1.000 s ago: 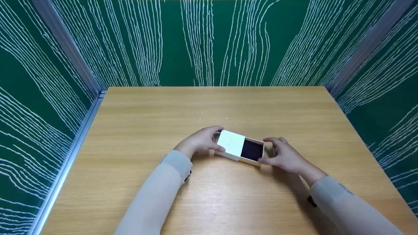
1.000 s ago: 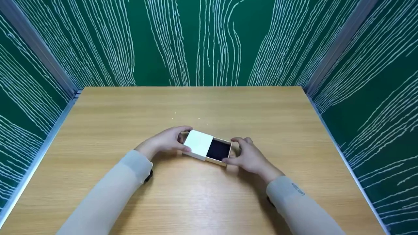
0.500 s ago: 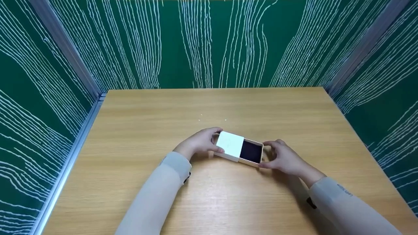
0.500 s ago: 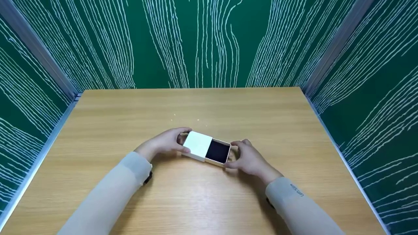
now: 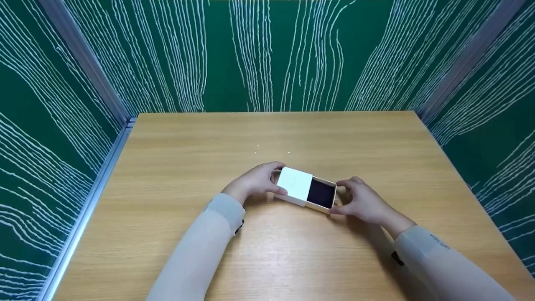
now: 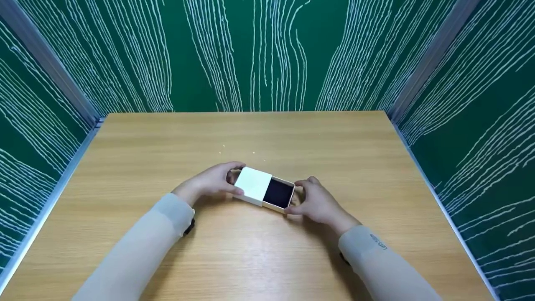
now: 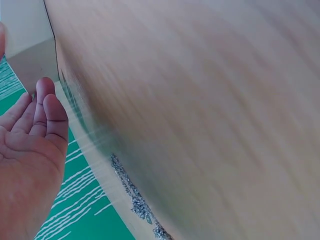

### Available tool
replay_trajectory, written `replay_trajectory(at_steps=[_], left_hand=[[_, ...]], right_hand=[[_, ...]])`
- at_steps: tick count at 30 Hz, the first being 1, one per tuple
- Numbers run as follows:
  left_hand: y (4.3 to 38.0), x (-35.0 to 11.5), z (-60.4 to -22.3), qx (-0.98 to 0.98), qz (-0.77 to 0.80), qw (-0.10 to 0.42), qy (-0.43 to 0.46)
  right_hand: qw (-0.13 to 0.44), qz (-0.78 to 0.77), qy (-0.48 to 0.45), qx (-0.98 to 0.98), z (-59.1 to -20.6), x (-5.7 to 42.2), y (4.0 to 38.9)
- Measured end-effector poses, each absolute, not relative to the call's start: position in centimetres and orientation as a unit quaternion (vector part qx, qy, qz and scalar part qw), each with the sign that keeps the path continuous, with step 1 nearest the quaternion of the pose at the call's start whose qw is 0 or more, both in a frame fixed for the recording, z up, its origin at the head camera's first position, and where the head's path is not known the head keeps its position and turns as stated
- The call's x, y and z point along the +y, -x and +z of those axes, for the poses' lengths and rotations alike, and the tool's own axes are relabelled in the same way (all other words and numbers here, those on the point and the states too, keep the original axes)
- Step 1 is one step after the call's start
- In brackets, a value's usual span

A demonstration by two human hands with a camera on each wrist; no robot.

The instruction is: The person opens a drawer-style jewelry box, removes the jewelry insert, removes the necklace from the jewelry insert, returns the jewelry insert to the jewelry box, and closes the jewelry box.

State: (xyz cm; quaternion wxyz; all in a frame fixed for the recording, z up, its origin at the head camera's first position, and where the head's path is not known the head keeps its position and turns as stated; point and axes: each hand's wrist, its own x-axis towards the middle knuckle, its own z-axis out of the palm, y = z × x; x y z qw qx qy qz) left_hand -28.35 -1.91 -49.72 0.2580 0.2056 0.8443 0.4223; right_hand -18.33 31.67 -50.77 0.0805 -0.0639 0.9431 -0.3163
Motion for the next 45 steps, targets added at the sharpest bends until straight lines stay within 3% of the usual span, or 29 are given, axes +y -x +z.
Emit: replay_trajectory(at_steps=[45], left_hand=[[28.5,-2.0,-50.0,0.840,0.428,0.247,-0.225]], right_hand=[[0.078,-0.322,0.062,0.941,-51.3,29.0,19.4]])
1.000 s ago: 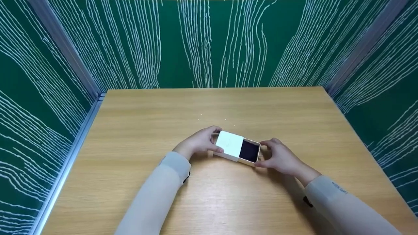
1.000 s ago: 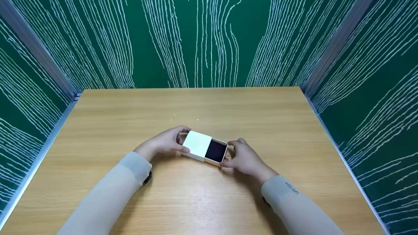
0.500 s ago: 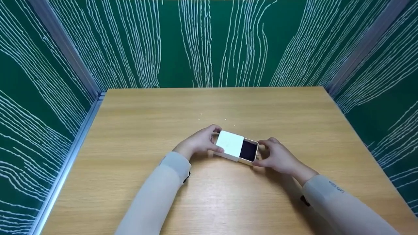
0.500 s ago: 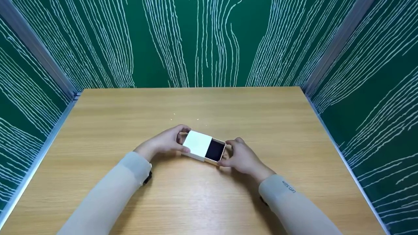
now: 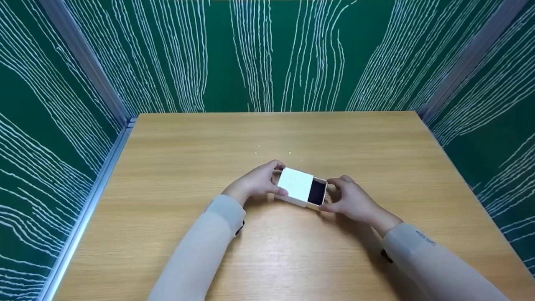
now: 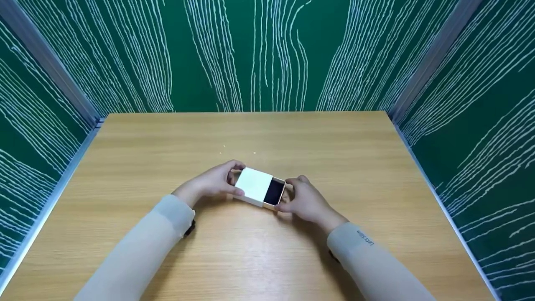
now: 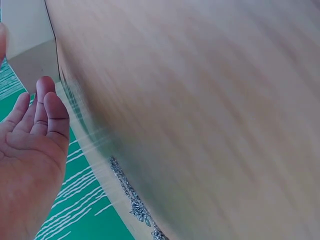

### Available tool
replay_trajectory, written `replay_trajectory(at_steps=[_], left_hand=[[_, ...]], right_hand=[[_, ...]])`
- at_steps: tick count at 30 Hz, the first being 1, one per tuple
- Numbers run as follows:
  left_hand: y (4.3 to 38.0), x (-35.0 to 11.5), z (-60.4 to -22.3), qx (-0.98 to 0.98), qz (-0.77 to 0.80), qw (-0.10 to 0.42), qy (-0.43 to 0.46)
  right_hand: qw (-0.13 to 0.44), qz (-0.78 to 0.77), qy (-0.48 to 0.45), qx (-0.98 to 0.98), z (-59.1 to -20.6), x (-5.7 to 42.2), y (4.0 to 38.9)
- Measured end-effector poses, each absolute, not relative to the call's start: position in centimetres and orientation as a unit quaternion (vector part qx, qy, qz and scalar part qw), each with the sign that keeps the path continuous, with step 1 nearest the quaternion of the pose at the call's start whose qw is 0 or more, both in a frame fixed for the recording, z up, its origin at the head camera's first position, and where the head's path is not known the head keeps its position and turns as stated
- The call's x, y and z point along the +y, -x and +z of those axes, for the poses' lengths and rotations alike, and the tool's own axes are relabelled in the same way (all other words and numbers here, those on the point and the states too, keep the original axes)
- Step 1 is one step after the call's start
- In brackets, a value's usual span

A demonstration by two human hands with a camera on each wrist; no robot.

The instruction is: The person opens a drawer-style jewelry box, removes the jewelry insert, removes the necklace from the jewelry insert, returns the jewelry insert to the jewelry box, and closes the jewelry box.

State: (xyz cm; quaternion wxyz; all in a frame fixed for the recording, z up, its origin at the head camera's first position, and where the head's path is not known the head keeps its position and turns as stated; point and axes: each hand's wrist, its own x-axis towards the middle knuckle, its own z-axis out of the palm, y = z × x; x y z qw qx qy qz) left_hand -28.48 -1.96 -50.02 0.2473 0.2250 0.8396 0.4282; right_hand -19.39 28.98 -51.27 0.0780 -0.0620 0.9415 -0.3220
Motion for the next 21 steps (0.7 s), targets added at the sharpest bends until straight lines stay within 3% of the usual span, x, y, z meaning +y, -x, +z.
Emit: replay_trajectory(at_steps=[21], left_hand=[[28.6,-1.9,-50.3,0.825,0.450,0.254,-0.227]], right_hand=[[0.072,-0.334,0.066,0.937,-51.1,27.7,20.2]])
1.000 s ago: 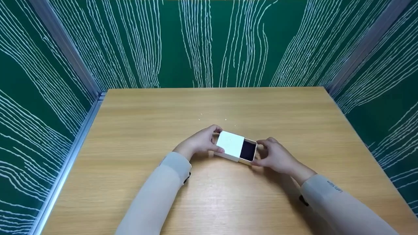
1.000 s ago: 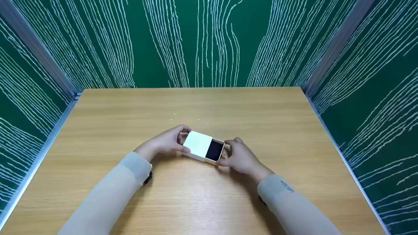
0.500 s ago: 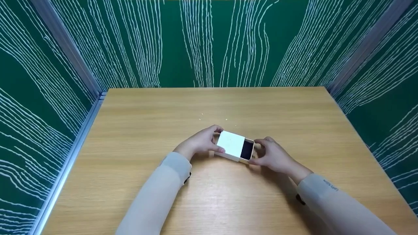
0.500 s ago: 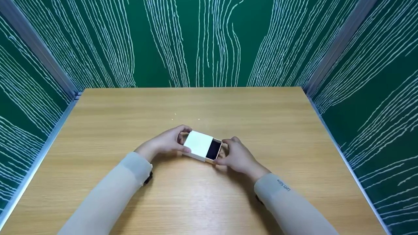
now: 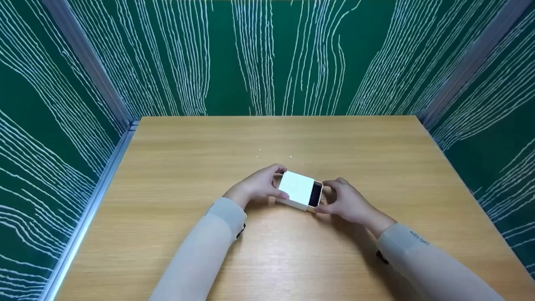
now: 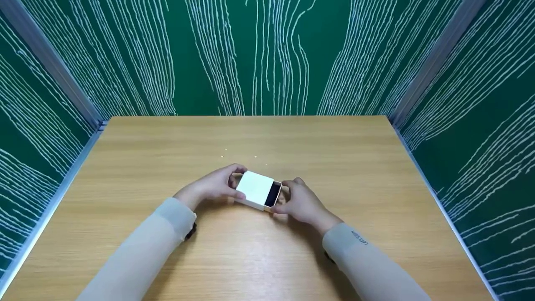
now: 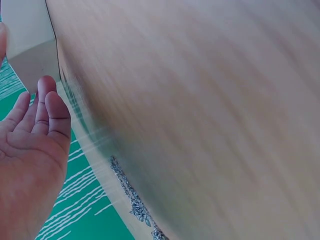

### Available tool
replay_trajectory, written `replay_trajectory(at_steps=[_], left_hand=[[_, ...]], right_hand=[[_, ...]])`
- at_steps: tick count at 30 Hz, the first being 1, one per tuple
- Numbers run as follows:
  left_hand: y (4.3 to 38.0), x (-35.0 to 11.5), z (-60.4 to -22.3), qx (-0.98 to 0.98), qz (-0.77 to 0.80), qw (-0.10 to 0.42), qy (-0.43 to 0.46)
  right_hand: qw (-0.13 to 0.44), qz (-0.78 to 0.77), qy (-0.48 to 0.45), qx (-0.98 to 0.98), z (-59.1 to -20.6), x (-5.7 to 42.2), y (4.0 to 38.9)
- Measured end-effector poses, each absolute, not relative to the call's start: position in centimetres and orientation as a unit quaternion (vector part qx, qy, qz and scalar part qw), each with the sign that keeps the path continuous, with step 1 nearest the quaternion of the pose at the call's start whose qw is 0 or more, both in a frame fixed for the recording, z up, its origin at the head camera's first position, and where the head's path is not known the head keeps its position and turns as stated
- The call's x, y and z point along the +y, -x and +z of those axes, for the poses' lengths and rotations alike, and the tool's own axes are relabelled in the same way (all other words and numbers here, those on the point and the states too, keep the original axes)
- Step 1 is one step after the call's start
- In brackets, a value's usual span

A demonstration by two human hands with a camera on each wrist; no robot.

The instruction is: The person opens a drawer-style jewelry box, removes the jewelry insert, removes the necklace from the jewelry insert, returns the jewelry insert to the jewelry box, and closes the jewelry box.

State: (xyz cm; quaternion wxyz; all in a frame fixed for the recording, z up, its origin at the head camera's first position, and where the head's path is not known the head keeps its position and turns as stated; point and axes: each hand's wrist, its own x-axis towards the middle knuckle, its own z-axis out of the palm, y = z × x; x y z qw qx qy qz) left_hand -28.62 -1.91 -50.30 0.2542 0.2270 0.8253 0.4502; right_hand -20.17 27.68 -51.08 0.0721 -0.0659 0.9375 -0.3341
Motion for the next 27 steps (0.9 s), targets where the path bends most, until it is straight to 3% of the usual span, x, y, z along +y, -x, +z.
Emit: replay_trajectory(at_steps=[27], left_hand=[[28.7,-2.0,-50.2,0.835,0.432,0.250,-0.231]], right_hand=[[0.101,-0.349,0.071,0.929,-51.1,26.5,21.0]])
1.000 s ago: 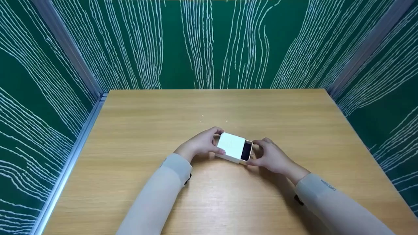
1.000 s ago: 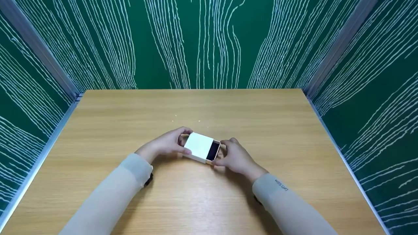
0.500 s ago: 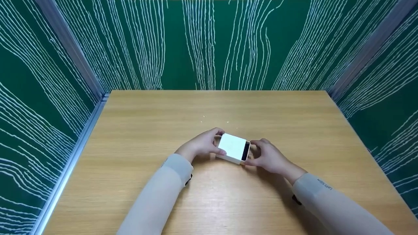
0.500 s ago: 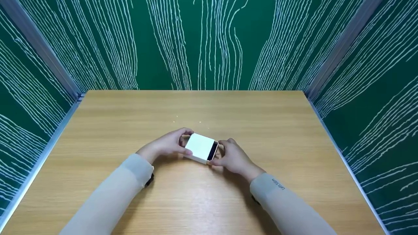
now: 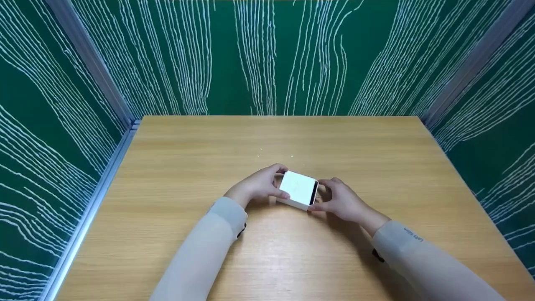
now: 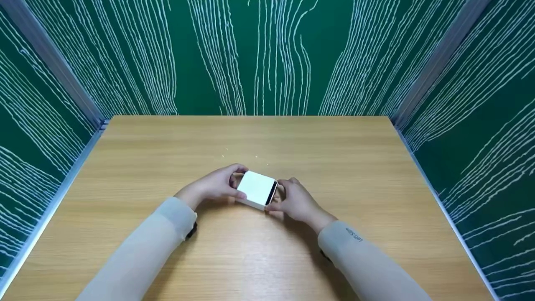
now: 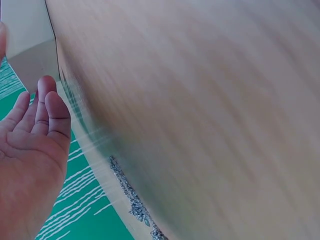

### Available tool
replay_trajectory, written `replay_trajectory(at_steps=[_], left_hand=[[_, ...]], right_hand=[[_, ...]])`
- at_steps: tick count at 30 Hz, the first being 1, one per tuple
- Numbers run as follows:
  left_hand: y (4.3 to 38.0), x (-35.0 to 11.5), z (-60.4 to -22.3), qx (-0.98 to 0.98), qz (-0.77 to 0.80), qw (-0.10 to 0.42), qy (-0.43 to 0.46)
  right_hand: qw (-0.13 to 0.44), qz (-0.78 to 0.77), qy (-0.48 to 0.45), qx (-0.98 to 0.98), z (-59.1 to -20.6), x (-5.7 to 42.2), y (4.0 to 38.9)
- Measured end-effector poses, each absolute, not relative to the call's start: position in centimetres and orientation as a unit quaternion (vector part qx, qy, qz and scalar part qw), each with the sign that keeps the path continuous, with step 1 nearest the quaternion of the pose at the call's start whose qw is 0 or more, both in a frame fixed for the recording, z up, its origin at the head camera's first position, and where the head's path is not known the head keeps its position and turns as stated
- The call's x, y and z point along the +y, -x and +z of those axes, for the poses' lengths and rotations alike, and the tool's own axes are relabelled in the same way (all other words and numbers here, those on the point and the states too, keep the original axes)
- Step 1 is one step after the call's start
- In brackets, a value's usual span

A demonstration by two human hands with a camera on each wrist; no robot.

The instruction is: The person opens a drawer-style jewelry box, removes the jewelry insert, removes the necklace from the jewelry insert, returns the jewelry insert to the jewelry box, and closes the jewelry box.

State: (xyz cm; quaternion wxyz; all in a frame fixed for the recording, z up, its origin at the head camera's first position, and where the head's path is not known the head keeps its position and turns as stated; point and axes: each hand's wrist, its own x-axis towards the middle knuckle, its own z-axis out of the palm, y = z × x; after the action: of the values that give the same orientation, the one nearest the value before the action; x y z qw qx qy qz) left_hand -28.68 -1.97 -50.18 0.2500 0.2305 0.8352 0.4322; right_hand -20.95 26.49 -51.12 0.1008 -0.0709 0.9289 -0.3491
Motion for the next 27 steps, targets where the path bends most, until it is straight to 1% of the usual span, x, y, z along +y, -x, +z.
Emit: replay_trajectory(at_steps=[14,21,27], left_hand=[[28.63,-1.88,-50.02,0.838,0.432,0.243,-0.229],[28.50,-1.83,-50.19,0.841,0.431,0.248,-0.216],[28.61,-1.98,-50.19,0.838,0.435,0.252,-0.213]], right_hand=[[0.101,-0.351,0.065,0.929,-51.22,26.26,21.41],[0.086,-0.348,0.076,0.930,-51.43,26.26,21.48],[0.087,-0.344,0.082,0.931,-51.37,26.20,21.63]])
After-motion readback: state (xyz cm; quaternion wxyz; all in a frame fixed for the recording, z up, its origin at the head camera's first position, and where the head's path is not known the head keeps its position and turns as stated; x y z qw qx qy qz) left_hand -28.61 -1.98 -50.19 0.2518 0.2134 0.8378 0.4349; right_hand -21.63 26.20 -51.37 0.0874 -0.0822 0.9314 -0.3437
